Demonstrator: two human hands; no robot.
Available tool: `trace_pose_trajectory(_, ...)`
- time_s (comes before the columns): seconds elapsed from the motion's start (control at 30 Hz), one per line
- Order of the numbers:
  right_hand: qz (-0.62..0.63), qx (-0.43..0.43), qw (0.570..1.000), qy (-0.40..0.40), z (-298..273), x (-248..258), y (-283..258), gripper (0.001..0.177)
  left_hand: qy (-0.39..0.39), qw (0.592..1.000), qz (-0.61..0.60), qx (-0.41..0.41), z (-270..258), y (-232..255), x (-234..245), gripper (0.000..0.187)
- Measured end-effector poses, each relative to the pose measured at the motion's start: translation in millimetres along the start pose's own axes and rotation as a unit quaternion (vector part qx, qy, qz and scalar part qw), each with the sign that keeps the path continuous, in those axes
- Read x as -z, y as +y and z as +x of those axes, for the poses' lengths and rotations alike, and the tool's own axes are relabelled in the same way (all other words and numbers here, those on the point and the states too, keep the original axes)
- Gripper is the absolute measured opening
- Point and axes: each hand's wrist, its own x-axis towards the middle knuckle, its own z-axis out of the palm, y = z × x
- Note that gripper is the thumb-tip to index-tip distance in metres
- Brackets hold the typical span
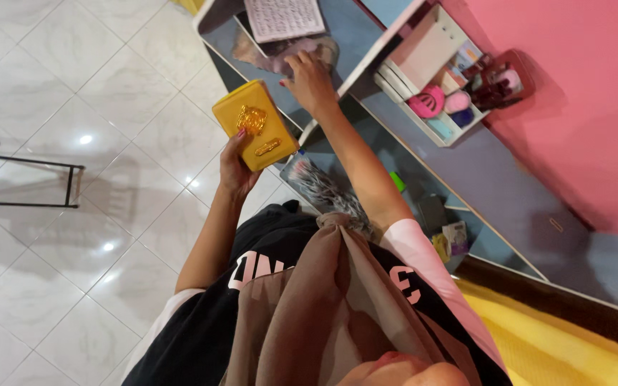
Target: The person uses a duster to clean a multi-tiered shelf unit, moving items such as a towel and small boxes to dust the surfaces underneath and then placing them back.
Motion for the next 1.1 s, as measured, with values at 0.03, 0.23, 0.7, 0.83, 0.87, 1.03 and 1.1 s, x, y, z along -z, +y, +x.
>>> trace_pose_trajectory(0.03, 0.002, 0.005, 1.000, -0.001, 6, -13, 8, 0.042, -0.001, 0.999, -0.035, -0.002, -3, 3, 4, 0.050)
trace_pose_trajectory(0.23, 0.054, -0.086, 0.995, -0.009, 32, -23, 47, 0.008, -0.008, 0.998, -0.060, -0.007, -12, 14, 19, 0.053)
trace_pose_trajectory(0.7, 0.467, -0.121, 0.867, 0.125, 31, 103, 2, 0.037, -0.030, 0.997, -0.065, 0.027, 18, 16, -7, 0.056)
trace_pose_trajectory(0.83, 0.408, -0.008, 0.913, -0.017, -29, 131, -94, 0.037, -0.052, 0.998, -0.007, 0.037, 49, 1, 1, 0.072)
trace_pose_trajectory(0.87, 0.317, 0.043, 0.947, 0.020, -32, 127, -113, 0.045, -0.052, 0.998, -0.008, 0.038, 60, -3, 5, 0.072)
trace_pose_trajectory(1.03, 0.070, 0.093, 0.991, 0.068, -62, 91, -131, 0.060, -0.088, 0.994, -0.035, 0.050, 81, -10, -13, 0.078)
trace_pose_trajectory(1.1, 0.034, 0.100, 0.994, -0.021, -86, 77, -124, 0.061, -0.119, 0.992, -0.030, 0.034, 79, 4, -34, 0.081)
